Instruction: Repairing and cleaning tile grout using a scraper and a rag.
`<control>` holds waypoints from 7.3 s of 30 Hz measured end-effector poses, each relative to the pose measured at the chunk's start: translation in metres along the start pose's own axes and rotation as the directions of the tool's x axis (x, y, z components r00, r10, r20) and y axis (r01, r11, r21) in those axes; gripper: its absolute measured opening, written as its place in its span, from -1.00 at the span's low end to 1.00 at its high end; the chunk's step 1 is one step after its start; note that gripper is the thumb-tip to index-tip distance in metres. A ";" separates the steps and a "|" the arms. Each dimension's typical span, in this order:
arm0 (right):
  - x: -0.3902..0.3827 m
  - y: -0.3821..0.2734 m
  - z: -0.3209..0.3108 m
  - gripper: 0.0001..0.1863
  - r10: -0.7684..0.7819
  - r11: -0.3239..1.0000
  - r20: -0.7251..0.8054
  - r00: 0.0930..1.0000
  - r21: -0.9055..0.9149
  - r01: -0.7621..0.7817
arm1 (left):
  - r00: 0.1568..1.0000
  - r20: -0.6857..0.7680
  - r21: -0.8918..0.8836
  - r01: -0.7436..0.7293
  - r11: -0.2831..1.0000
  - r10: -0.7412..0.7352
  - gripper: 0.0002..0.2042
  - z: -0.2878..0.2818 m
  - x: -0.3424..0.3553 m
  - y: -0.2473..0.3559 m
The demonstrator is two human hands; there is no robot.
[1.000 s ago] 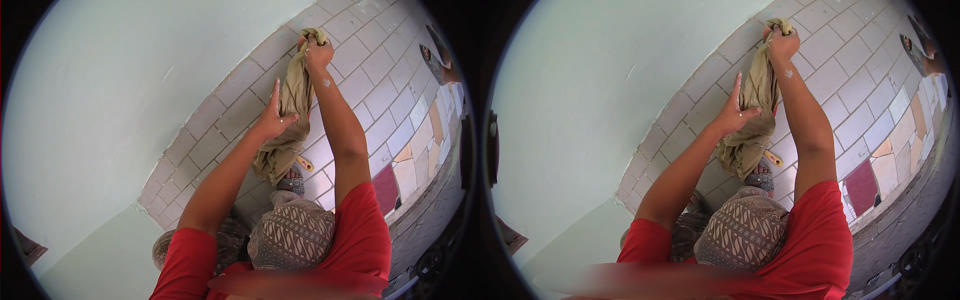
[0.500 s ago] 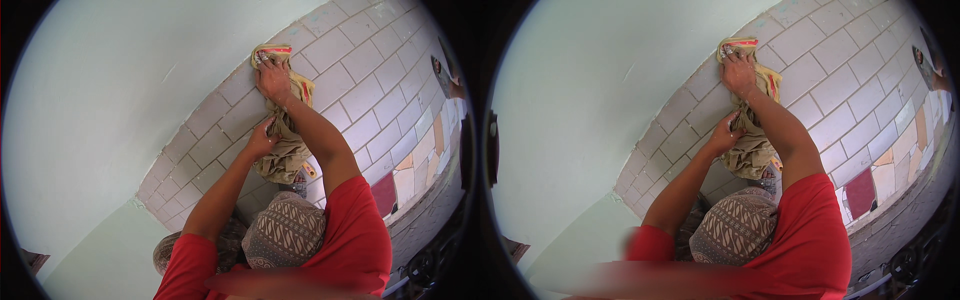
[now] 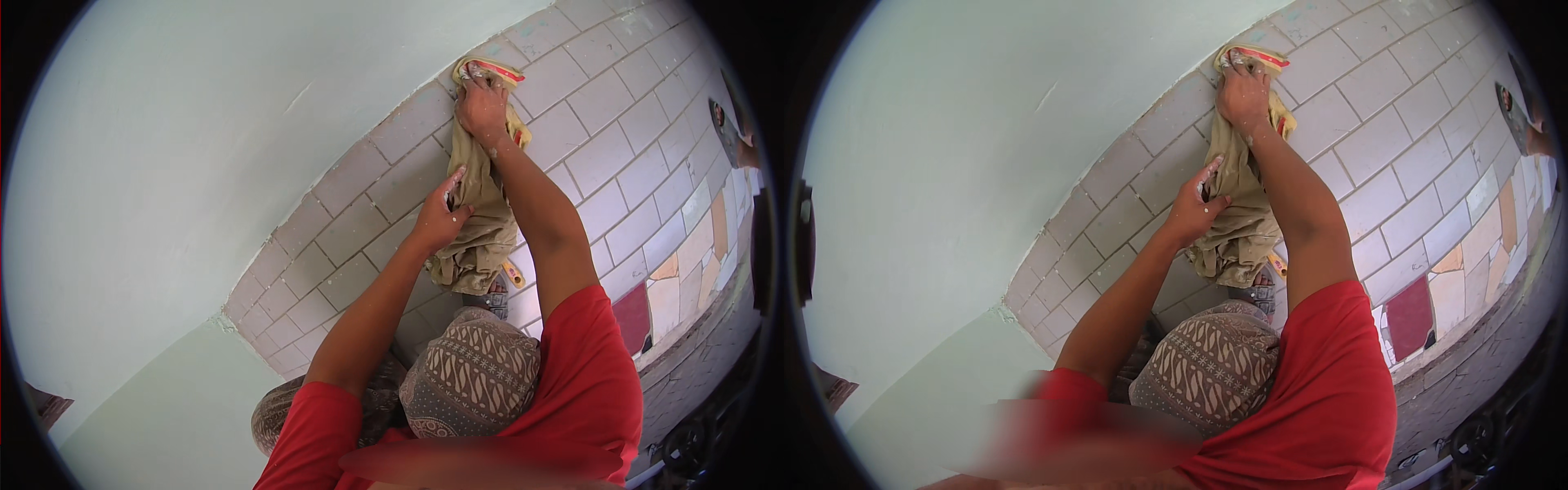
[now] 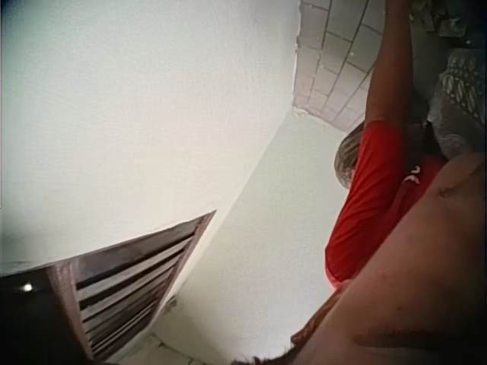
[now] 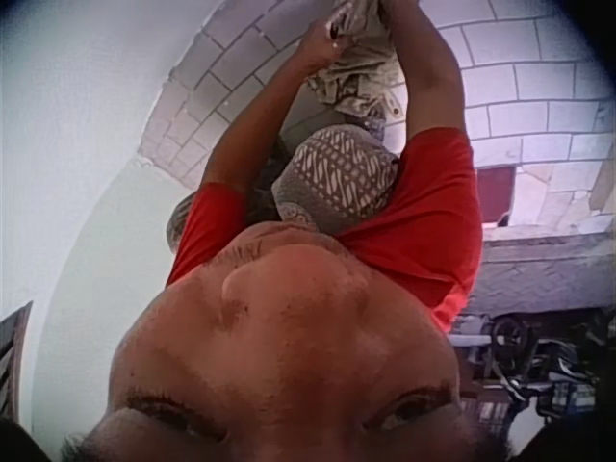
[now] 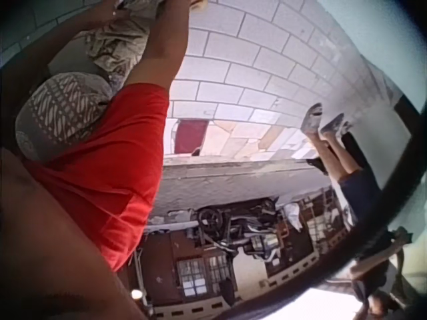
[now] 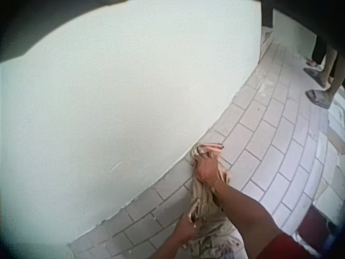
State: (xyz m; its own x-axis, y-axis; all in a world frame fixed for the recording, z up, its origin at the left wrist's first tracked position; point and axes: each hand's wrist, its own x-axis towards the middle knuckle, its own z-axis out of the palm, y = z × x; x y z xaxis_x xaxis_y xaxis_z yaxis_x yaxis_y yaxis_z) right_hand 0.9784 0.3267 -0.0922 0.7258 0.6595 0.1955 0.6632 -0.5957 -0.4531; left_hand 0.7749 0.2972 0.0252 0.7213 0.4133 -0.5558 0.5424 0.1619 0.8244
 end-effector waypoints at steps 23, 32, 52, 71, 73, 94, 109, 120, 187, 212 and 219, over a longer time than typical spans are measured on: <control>-0.002 -0.029 -0.008 -0.67 0.073 0.975 0.162 0.984 0.198 -0.105 | 0.999 -0.048 -0.042 -0.018 0.999 0.016 -0.27 -0.008 -0.031 -0.028; -0.106 -0.156 0.044 -0.60 -0.276 0.956 0.242 0.930 0.172 0.239 | 0.983 -0.065 -0.199 0.154 0.968 -0.170 -0.45 -0.034 -0.090 -0.064; -0.106 -0.149 0.052 -0.53 -0.233 0.956 0.072 0.970 0.202 0.214 | 0.988 -0.021 -0.101 0.149 0.984 -0.152 -0.33 -0.051 -0.110 -0.062; -0.085 -0.134 0.040 -0.70 0.048 0.967 -0.127 0.991 0.254 -0.014 | 0.999 -0.003 0.224 -0.031 0.974 0.032 -0.37 -0.098 -0.129 -0.061; -0.110 -0.165 0.059 -0.68 -0.081 0.976 -0.062 0.995 0.198 0.092 | 1.000 0.009 0.185 0.003 0.983 -0.005 -0.37 -0.107 -0.132 -0.067; -0.184 -0.154 -0.125 -0.65 0.193 0.870 0.121 0.974 0.438 -0.227 | 0.764 0.644 0.311 -0.312 0.898 0.042 -0.34 -0.165 -0.223 -0.071; -0.211 -0.270 0.069 -0.64 -0.381 0.880 0.111 0.918 0.350 0.323 | 0.999 0.004 0.407 0.038 0.913 -0.044 -0.37 -0.146 -0.215 -0.159; -0.202 -0.193 0.003 -0.71 -0.031 0.823 -0.211 0.977 0.550 0.145 | 0.988 0.157 0.369 -0.064 0.927 0.006 -0.36 -0.151 -0.242 -0.132; -0.325 -0.249 -0.049 -0.54 -0.289 0.954 0.502 0.815 0.218 0.204 | 0.684 0.618 0.698 -0.250 0.671 -0.388 -0.38 -0.273 -0.423 -0.184; -0.153 -0.062 -0.100 -0.59 -0.048 0.996 0.698 0.715 -0.025 0.091 | 0.784 0.346 0.868 -0.060 0.493 -0.515 -0.49 -0.256 -0.360 -0.128; -0.193 -0.122 -0.060 -0.16 0.383 0.913 0.479 0.790 -0.067 -0.402 | 0.841 0.262 0.834 0.050 0.550 -0.474 -0.50 -0.238 -0.388 -0.125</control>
State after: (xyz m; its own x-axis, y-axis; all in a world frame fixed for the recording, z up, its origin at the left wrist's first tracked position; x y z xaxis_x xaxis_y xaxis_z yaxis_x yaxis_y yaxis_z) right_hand 0.7679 0.2445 -0.0222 0.7397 0.5128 -0.4356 0.3265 -0.8397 -0.4340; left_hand 0.3249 0.3294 0.1630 0.4624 0.0359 -0.8860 0.6933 -0.6375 0.3360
